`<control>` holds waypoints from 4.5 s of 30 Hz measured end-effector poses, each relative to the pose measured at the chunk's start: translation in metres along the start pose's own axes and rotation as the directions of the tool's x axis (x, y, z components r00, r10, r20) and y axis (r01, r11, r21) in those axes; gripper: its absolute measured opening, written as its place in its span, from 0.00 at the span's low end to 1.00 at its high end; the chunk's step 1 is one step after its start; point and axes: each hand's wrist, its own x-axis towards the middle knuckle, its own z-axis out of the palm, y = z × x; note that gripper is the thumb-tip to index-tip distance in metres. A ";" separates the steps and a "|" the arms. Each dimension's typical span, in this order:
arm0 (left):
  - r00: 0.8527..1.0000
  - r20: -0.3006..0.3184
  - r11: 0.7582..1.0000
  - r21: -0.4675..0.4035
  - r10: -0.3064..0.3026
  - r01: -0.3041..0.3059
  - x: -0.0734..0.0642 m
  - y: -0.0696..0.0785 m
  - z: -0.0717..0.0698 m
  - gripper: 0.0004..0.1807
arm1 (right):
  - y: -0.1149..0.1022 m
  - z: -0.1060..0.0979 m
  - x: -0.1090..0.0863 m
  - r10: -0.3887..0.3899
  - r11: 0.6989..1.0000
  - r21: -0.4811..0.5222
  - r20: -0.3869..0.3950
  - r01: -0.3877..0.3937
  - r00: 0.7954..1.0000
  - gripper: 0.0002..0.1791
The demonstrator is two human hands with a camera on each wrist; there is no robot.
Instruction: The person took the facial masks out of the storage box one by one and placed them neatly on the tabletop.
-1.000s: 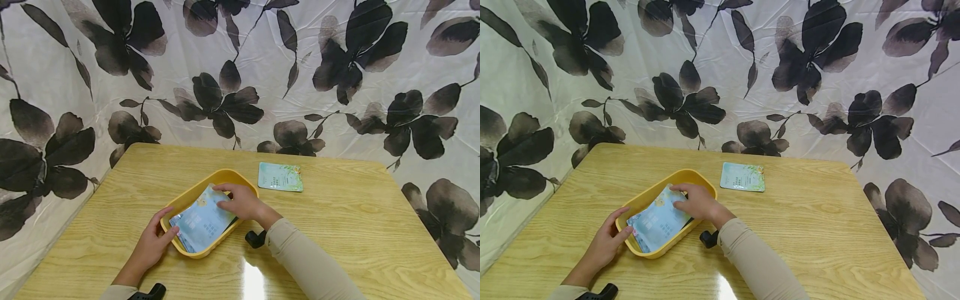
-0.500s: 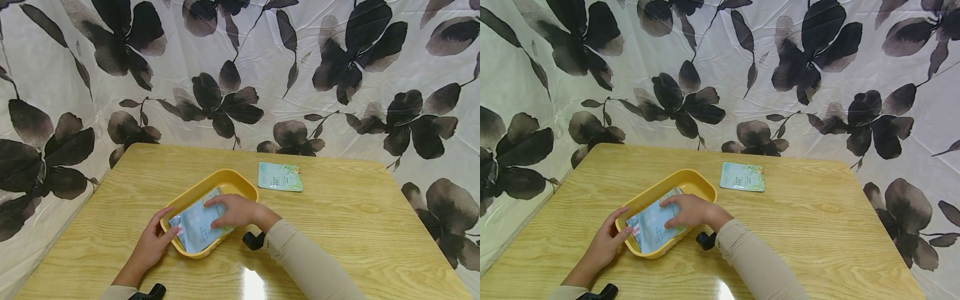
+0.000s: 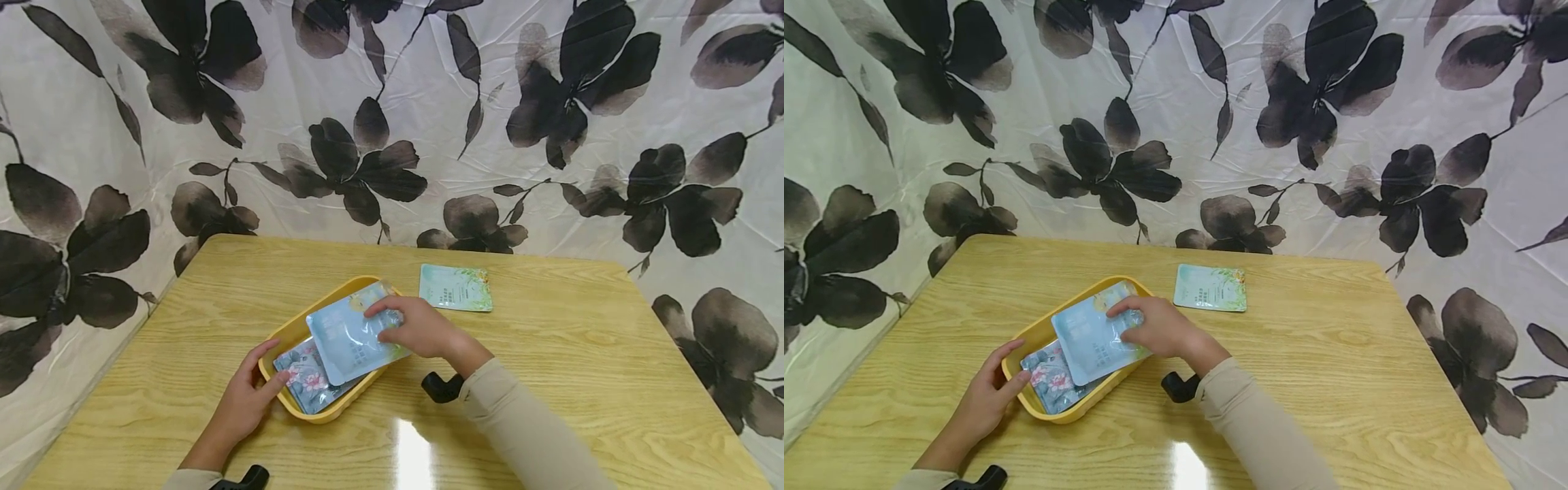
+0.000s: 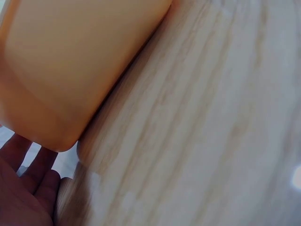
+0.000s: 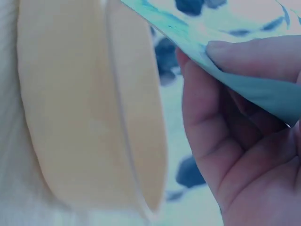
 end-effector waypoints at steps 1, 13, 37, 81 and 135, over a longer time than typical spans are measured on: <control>1.000 0.000 1.000 0.003 -0.002 0.002 0.000 0.000 0.000 0.31 | 0.002 -0.005 -0.003 -0.007 1.000 0.014 -0.026 0.007 1.000 0.18; 1.000 0.010 0.999 0.030 -0.018 0.018 -0.001 0.000 -0.001 0.31 | 0.047 -0.079 -0.049 0.101 0.986 0.161 -0.302 -0.054 0.948 0.19; 1.000 0.020 1.000 -0.012 0.003 -0.003 0.000 0.001 0.003 0.30 | 0.167 -0.166 -0.111 0.385 0.923 0.133 -0.388 -0.362 0.837 0.26; 1.000 0.003 1.000 -0.007 -0.001 0.001 -0.002 -0.002 0.005 0.31 | 0.206 -0.165 -0.078 0.492 0.831 -0.106 -0.316 -0.545 0.811 0.39; 1.000 -0.020 1.000 -0.015 0.000 -0.001 0.001 0.004 0.006 0.30 | 0.077 -0.074 -0.019 -0.005 0.976 0.215 -0.091 0.025 0.996 0.36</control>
